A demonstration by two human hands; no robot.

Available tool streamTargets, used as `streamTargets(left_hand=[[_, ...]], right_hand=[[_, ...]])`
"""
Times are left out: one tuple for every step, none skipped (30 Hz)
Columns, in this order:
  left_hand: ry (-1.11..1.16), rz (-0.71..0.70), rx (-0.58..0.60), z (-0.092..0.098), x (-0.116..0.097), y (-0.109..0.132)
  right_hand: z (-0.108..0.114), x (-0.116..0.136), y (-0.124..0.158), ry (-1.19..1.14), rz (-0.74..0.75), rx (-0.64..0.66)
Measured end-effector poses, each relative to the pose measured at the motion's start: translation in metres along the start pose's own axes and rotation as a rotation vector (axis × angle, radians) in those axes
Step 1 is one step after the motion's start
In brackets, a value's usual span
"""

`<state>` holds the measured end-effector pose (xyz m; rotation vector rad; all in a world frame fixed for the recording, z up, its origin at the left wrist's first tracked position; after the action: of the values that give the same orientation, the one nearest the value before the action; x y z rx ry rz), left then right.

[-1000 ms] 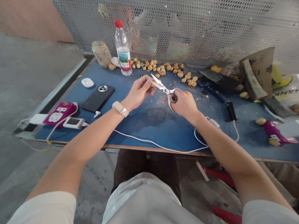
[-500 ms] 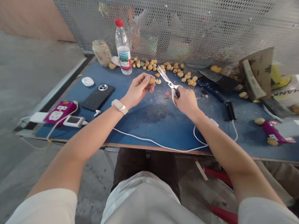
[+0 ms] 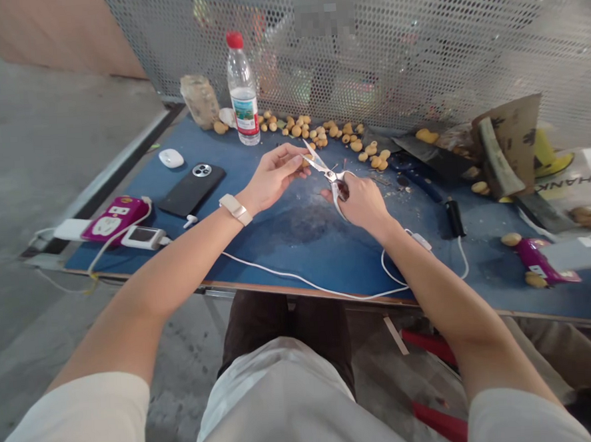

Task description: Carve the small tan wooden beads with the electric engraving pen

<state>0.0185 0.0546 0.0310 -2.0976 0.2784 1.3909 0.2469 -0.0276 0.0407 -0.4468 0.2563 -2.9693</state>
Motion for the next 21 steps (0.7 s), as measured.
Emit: streamTargets(left_hand=[[0.005,0.002,-0.004,-0.0006,-0.0003,-0.0001],[0.008,0.006,-0.009,-0.0012,-0.0007,-0.0001],[0.012,0.010,-0.017,-0.0018,-0.0012,0.0000],[0.014,0.015,-0.024,-0.0022,-0.0019,0.0001],[0.018,0.019,-0.031,-0.0024,-0.0026,0.0002],[0.021,0.024,-0.034,-0.0024,-0.0032,0.0003],[0.024,0.030,-0.034,-0.0023,-0.0038,0.0003],[0.026,0.034,-0.031,-0.0021,-0.0044,0.0002],[0.028,0.038,-0.027,-0.0018,-0.0048,0.0000],[0.029,0.039,-0.023,-0.0016,-0.0052,-0.0002],[0.028,0.038,-0.023,-0.0014,-0.0054,-0.0005],[0.025,0.036,-0.027,-0.0012,-0.0055,-0.0008],[0.019,0.034,-0.035,-0.0011,-0.0055,-0.0011],[0.012,0.031,-0.044,-0.0010,-0.0053,-0.0013],[0.005,0.027,-0.053,-0.0010,-0.0051,-0.0014],[0.000,0.024,-0.059,-0.0012,-0.0048,-0.0015],[-0.004,0.023,-0.061,-0.0013,-0.0043,-0.0016],[-0.007,0.024,-0.061,-0.0014,-0.0036,-0.0017],[-0.009,0.027,-0.061,-0.0013,-0.0028,-0.0017],[-0.011,0.030,-0.063,-0.0011,-0.0019,-0.0018],[-0.013,0.032,-0.066,-0.0009,-0.0010,-0.0018]], right_hand=[[-0.0001,-0.0003,0.0000,-0.001,0.004,0.000],[-0.0001,-0.0008,-0.0001,-0.001,0.011,-0.002],[-0.0002,-0.0013,-0.0001,0.000,0.019,-0.007],[-0.0002,-0.0019,-0.0001,0.002,0.026,-0.013],[-0.0001,-0.0026,-0.0001,0.006,0.032,-0.020],[0.0001,-0.0033,-0.0001,0.012,0.035,-0.027],[0.0003,-0.0039,0.0000,0.020,0.034,-0.033],[0.0006,-0.0043,0.0001,0.029,0.030,-0.037],[0.0008,-0.0045,0.0001,0.037,0.026,-0.039],[0.0009,-0.0043,0.0000,0.043,0.022,-0.037],[0.0008,-0.0040,-0.0001,0.049,0.019,-0.032],[0.0006,-0.0035,-0.0002,0.052,0.015,-0.025],[0.0003,-0.0033,-0.0004,0.055,0.011,-0.018],[-0.0002,-0.0032,-0.0007,0.056,0.005,-0.011],[-0.0007,-0.0034,-0.0009,0.056,-0.001,-0.007],[-0.0012,-0.0039,-0.0011,0.055,-0.005,-0.005],[-0.0018,-0.0045,-0.0014,0.053,-0.007,-0.007],[-0.0025,-0.0053,-0.0016,0.051,-0.004,-0.011],[-0.0033,-0.0061,-0.0020,0.049,0.000,-0.017],[-0.0042,-0.0069,-0.0025,0.050,0.006,-0.022],[-0.0053,-0.0078,-0.0031,0.054,0.010,-0.026]])
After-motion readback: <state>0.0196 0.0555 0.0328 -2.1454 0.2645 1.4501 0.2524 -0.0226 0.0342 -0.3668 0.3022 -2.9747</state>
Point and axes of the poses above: each hand's wrist, its own y-axis away from the middle knuckle, its own z-axis out of the back of the hand, x = y × z, the point moved 4 cm from there along -y, towards the middle knuckle, and after that the axes turned 5 degrees about x, right-handed, at the moved point
